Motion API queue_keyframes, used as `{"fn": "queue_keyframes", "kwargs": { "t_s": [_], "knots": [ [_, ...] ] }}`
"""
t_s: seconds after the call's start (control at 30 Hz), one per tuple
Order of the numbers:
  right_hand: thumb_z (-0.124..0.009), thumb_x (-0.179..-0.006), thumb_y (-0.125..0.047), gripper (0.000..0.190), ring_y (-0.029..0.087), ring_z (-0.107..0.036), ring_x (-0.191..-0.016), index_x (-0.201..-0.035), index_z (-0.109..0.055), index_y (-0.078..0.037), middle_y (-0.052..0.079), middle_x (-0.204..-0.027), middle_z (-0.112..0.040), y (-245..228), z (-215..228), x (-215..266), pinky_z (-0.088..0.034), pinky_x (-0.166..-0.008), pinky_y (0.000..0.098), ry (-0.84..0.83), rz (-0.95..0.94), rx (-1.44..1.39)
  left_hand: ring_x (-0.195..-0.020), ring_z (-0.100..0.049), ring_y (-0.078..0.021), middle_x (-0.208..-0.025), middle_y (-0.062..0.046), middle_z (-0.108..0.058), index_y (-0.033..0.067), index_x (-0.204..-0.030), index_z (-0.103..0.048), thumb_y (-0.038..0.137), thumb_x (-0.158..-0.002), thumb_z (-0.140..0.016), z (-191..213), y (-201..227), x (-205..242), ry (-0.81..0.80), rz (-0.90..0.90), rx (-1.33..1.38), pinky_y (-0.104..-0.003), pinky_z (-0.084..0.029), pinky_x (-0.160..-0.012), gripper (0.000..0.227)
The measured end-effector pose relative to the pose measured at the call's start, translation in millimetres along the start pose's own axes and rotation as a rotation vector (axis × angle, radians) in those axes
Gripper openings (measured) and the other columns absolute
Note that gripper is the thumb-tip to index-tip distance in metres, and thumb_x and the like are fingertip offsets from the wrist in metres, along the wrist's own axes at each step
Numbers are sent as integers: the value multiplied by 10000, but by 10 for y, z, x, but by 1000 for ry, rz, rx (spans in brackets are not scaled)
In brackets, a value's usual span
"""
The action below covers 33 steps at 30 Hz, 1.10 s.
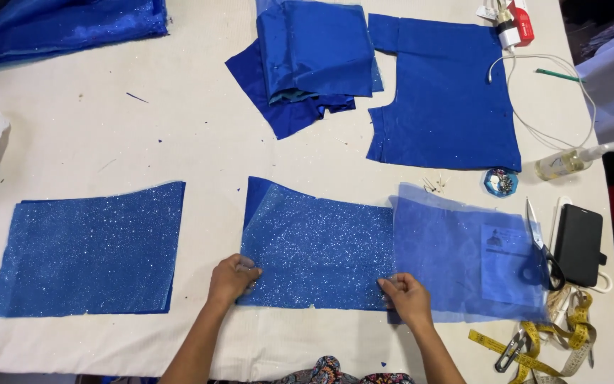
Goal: The person uses shears to trim a piece of blue glittery fabric on a white table, then folds and aligns it with other blue fabric pieces. The person repeatedly adjusts and layers the fabric pieces, preparing them for further work.
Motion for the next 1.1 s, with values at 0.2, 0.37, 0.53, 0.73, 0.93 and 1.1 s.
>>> {"fn": "queue_keyframes", "kwargs": {
  "t_s": [0.2,0.37,0.53,0.73,0.93,1.1],
  "knots": [
    [-828,-817,-360,412,221,-753,-689,-1050,-734,-34,143,-832,-767,-264,-14,-308,-621,-626,311,40,29,112,-793,-709,-227,-995,-193,-722,-13,-1260,-616,75,-754,-839,-3,377,-414,48,-128,241,-294,-600,-671,560],
    [-751,-877,-342,323,266,-757,-834,-1022,-777,-55,104,-835,-783,-393,-46,-400,-586,-744,407,71,102,243,-1110,-649,-231,-1261,-145,-666,118,-1424,-482,-15,-849,-701,29,988,-69,74,-244,428,-317,-534,-941,629],
    [-749,-864,-315,259,274,-740,-844,-958,-799,-78,91,-828,-789,-231,-26,-501,-540,-758,382,68,118,343,-1119,-600,-223,-1332,-159,-624,130,-1348,-599,-101,-909,-575,-5,841,-534,104,-362,345,-348,-491,-934,497],
    [-793,-834,-357,357,298,-721,-868,-1045,-782,-69,127,-909,-771,-169,2,-735,-527,-748,414,77,160,306,-1188,-589,-328,-1409,-216,-562,137,-1543,-377,-100,-870,-630,72,758,-666,14,-479,278,-449,-495,-1003,757],
    [-808,-837,-270,334,309,-715,-854,-1084,-749,-53,146,-928,-757,-524,-50,-750,-531,-730,421,114,294,271,-1362,-468,-388,-1556,-186,-415,120,-1585,-252,-71,-901,-605,175,1122,-263,-21,-501,235,-511,-439,-1108,794],
    [-812,-837,-189,346,278,-706,-863,-1151,-725,-71,159,-960,-742,-631,-92,-902,-532,-745,400,136,368,220,-1199,-604,-306,-1367,-176,-568,129,-1570,-282,-56,-869,-672,93,602,-754,87,-368,257,-434,-523,-1010,823]
  ]
}}
Point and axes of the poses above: each hand's wrist, its own x-axis away from the middle knuckle, its own z-axis out of the back of the hand, y = z × x, the point moved 2 cm from there along -x, towards the middle knuckle
